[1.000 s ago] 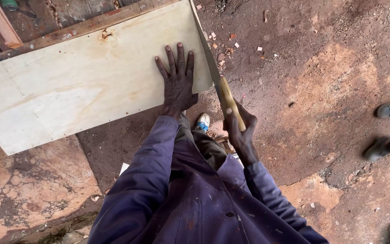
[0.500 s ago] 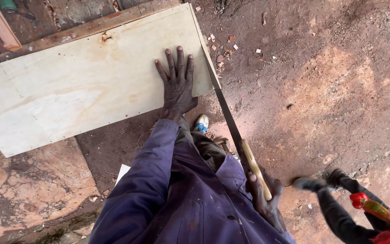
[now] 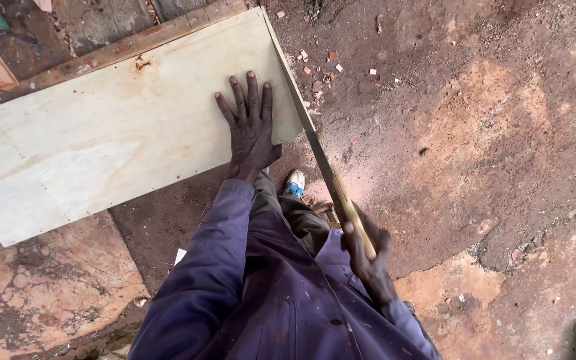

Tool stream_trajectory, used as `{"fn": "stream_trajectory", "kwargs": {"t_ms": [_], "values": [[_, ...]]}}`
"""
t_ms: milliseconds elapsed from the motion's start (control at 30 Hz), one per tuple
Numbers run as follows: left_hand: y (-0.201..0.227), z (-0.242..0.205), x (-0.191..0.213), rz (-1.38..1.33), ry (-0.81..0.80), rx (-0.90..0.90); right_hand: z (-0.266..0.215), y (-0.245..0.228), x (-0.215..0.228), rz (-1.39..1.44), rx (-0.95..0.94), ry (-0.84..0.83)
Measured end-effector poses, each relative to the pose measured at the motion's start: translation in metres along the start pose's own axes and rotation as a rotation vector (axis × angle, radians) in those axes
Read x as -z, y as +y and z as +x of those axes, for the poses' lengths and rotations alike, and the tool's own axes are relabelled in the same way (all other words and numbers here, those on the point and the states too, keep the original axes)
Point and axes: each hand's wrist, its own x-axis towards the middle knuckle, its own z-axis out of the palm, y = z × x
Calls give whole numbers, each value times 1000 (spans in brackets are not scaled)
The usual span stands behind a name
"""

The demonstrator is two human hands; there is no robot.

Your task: The person uses a hand saw to cut through several pieces of thin plywood on the ground of a workshop.

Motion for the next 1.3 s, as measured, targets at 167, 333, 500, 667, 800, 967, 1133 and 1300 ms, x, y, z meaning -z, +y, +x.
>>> {"fn": "stream_trajectory", "kwargs": {"t_ms": [167,333,500,667,800,967,1133,1300], "values": [[-8,-3,-3,97,-46,-32,-52,-34,45,-225,-31,-117],[-2,2,1,98,-30,-12,30,-4,-18,16,110,-121],[2,0,6,19,-62,13,97,9,-72,244,273,-82],[-1,-1,3,-1,-25,-2,42,-4,-29,150,201,-55],[-3,-5,0,48,11,-3,-36,6,30,58,32,-80],[-2,-1,-5,111,82,-31,-25,34,32,52,68,-70],[-2,-8,-5,42,-21,4,67,23,-51,227,197,-75],[1,-1,-3,9,-54,10,80,16,-56,319,279,-70]]}}
